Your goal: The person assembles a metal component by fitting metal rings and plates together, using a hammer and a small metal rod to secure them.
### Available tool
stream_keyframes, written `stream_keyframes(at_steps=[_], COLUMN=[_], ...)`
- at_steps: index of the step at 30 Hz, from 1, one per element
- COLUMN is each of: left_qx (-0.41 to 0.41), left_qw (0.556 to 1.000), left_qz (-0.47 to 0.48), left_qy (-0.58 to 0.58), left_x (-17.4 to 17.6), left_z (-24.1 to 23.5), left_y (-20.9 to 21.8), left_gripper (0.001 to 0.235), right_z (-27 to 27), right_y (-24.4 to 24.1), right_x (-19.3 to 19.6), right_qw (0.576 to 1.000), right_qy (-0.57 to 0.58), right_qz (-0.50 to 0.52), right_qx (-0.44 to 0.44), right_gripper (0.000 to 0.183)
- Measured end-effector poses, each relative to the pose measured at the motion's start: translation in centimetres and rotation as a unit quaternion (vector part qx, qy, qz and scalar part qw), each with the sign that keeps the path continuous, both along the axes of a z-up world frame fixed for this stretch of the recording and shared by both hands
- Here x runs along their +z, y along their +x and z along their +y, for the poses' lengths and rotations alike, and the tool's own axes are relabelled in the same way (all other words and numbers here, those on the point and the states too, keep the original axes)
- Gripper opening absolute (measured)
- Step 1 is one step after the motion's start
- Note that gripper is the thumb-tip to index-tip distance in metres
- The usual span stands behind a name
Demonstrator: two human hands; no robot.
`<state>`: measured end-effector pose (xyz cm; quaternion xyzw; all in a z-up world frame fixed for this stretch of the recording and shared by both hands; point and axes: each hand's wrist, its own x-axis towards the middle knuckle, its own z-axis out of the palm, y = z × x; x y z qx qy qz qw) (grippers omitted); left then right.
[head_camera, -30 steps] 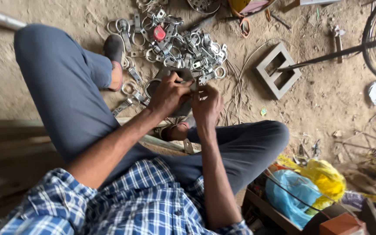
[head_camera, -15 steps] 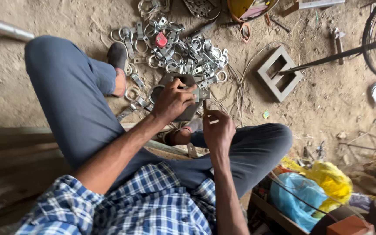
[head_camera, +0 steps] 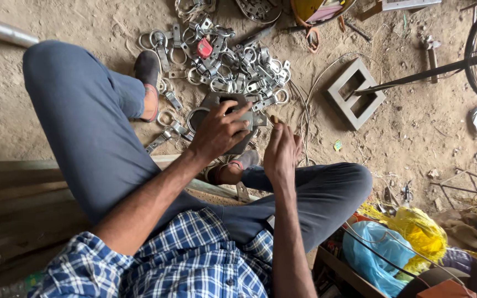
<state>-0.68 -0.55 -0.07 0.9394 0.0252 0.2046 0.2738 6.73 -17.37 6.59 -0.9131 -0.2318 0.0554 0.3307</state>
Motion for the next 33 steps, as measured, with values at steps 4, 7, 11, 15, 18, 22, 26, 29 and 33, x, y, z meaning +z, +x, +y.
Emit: stream_keyframes(at_steps=[4,7,11,15,18,22,26,29,33], left_qx=[-0.019,-0.034,-0.034,-0.022,-0.025,-0.027,-0.030,-0.033,-0.035], left_qw=[0.998,0.996,0.997,0.995,0.995,0.996,0.998,0.999,0.999], left_qz=[-0.043,-0.052,-0.034,-0.027,-0.025,-0.019,-0.012,-0.008,-0.016], left_qy=[0.028,0.056,0.066,0.092,0.092,0.080,0.054,0.042,0.034], left_x=[-0.4,-0.9,-1.6,-1.7,-1.4,-0.7,-0.2,-0.1,-0.3], left_z=[-0.2,0.0,-0.1,-0.5,-0.4,-0.4,-0.2,-0.1,-0.1], left_y=[-0.2,-0.4,-0.7,-0.7,-0.8,-0.9,-1.1,-1.0,-1.0], left_gripper=[0.021,0.019,0.013,0.013,0.015,0.017,0.021,0.022,0.023], right_z=[1.5,2.3,2.6,2.6,2.7,2.6,2.9,3.2,3.2], right_y=[-0.8,-0.8,-0.6,-0.6,-0.8,-0.9,-1.1,-1.2,-1.7], right_x=[1.2,1.7,0.9,-0.7,-1.2,-0.9,-0.7,-0.9,-1.4], right_qw=[0.991,0.996,0.996,0.997,0.990,0.995,0.997,0.998,0.996], right_qy=[-0.061,-0.021,-0.017,-0.006,0.005,0.048,0.059,0.045,0.021], right_qz=[-0.119,-0.087,-0.067,-0.062,-0.135,-0.081,-0.001,-0.026,-0.084], right_qx=[0.000,-0.014,-0.054,-0.036,-0.025,-0.028,-0.045,-0.044,-0.037], right_gripper=[0.025,0.017,0.012,0.011,0.009,0.008,0.009,0.010,0.009])
